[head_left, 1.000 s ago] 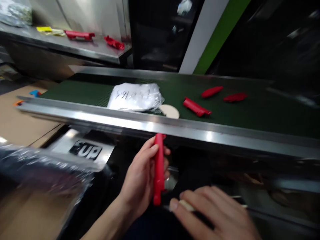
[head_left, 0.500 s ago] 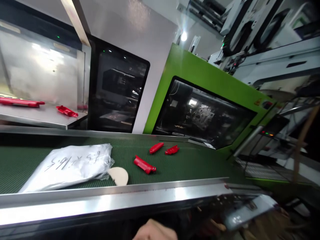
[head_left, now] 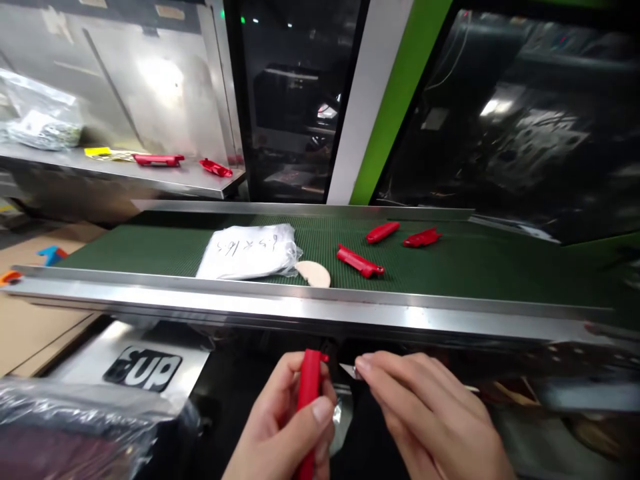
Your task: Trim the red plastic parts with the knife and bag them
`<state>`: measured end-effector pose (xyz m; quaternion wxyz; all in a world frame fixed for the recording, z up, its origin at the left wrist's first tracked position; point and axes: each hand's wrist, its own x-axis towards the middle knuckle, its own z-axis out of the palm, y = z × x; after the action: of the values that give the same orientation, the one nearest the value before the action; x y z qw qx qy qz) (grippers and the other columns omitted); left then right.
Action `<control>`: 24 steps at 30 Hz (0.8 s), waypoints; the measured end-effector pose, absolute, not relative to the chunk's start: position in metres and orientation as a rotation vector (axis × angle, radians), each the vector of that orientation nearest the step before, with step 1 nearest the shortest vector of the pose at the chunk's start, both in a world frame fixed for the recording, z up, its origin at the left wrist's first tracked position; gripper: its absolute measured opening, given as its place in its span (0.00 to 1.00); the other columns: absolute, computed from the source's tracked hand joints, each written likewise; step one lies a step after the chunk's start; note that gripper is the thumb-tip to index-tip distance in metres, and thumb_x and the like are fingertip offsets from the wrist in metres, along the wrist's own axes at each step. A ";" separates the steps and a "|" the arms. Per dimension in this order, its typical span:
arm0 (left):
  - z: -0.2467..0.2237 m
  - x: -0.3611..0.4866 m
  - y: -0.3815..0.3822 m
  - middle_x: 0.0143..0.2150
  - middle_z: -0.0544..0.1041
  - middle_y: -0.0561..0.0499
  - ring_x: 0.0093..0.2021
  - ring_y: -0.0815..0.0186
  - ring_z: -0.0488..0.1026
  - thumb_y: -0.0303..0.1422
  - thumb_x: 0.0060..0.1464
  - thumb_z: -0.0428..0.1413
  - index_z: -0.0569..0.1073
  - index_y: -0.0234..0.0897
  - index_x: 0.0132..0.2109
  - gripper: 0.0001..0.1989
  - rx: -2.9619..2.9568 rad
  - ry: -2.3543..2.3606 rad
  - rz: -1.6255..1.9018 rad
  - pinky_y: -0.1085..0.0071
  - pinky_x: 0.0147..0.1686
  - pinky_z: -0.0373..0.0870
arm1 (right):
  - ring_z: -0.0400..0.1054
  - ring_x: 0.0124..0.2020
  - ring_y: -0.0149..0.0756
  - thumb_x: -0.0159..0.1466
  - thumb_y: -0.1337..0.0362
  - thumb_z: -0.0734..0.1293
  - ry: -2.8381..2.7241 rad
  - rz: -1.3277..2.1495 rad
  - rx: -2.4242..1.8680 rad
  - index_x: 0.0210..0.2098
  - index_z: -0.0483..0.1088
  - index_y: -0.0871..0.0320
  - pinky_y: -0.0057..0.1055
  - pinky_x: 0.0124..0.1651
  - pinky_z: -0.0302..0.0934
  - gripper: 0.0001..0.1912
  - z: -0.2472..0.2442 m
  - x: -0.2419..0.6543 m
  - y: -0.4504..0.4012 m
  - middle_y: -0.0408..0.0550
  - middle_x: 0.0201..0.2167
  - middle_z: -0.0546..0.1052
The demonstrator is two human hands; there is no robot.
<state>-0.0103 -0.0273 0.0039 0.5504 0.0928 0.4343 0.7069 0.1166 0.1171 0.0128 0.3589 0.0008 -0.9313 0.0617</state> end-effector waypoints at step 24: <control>0.006 -0.003 -0.028 0.33 0.66 0.56 0.23 0.77 0.58 0.42 0.53 0.60 0.66 0.39 0.47 0.19 0.346 1.266 1.576 0.78 0.23 0.57 | 0.68 0.39 0.41 0.62 0.78 0.61 -2.450 0.139 0.035 0.55 0.70 0.67 0.36 0.37 0.59 0.21 0.007 0.120 0.114 0.59 0.46 0.75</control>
<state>-0.0026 -0.0279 0.0062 0.5187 0.1442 0.5276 0.6571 0.1204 0.1142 0.0074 0.3370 0.0136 -0.9399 0.0532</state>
